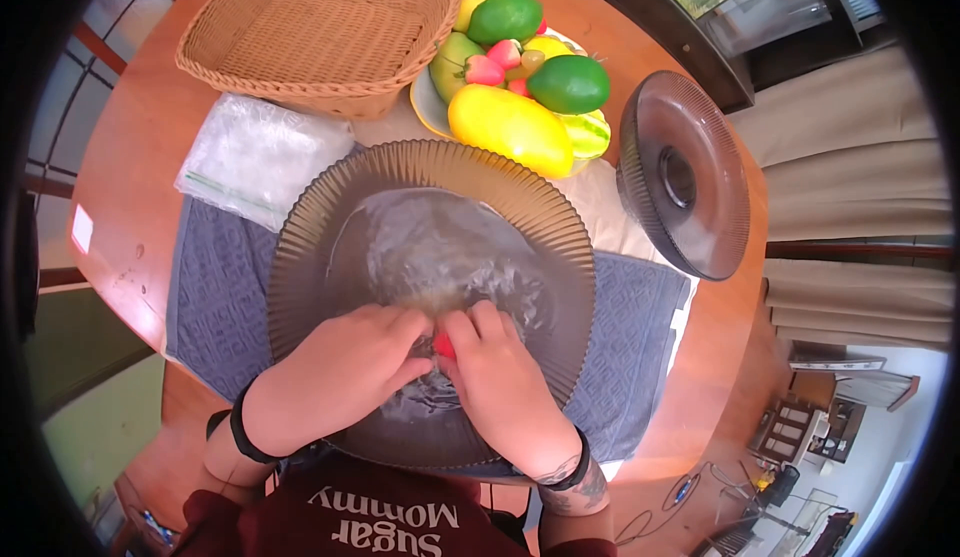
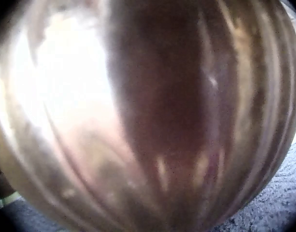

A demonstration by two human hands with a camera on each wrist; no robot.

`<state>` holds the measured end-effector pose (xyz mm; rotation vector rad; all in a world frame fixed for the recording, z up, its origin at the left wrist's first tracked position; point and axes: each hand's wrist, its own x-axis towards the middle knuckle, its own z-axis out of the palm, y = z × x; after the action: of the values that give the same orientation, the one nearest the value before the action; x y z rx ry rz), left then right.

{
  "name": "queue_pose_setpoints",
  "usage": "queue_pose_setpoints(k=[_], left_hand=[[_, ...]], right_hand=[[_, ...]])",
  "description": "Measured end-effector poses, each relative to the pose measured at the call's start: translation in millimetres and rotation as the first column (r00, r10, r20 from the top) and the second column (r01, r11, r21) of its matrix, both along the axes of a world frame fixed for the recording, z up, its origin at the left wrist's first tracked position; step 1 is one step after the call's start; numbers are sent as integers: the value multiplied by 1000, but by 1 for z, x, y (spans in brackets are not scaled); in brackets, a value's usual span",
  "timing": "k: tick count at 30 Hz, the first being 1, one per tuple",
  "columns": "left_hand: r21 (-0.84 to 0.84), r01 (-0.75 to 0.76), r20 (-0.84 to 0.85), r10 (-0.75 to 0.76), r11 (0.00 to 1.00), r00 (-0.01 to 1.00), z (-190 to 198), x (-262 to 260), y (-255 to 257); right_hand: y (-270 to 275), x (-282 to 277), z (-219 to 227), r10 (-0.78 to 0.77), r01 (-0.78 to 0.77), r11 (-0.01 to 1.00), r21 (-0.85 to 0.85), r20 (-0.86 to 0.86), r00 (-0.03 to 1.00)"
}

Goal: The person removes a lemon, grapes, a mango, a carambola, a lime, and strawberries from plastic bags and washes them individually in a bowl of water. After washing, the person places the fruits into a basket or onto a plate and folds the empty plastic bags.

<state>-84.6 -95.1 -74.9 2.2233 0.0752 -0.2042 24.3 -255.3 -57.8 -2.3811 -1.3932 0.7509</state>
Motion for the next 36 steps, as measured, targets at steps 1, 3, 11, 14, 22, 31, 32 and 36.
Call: queue_pose_setpoints(k=[1, 3, 11, 14, 22, 31, 32, 36], left_hand=[[-7, -19, 19, 20, 1000, 1000, -1, 0, 0], [-15, -36, 39, 36, 999, 999, -2, 0, 0], [-256, -31, -67, 14, 966, 998, 3, 3, 1], [-264, -75, -103, 49, 962, 993, 13, 8, 3], [-99, -122, -103, 111, 988, 988, 11, 7, 1], [270, -125, -119, 162, 955, 980, 7, 2, -5], [272, -129, -101, 161, 954, 982, 7, 2, -5], [195, -35, -93, 54, 980, 994, 4, 2, -3]], right_hand=[[0, 1, -2, -19, 21, 999, 25, -76, 997], [-2, 0, -3, -40, 48, 998, 49, -151, 988], [1, -3, 6, -259, 252, 966, -61, -243, 935], [-1, -3, 3, -256, 284, 958, 42, -323, 911], [-4, -5, -5, -309, 326, 945, 28, -252, 917], [0, -1, -7, 46, -36, 980, 195, -50, 998], [1, -1, -6, 140, -117, 971, 208, -102, 985], [-1, -4, -6, 79, -56, 988, 144, -165, 983]])
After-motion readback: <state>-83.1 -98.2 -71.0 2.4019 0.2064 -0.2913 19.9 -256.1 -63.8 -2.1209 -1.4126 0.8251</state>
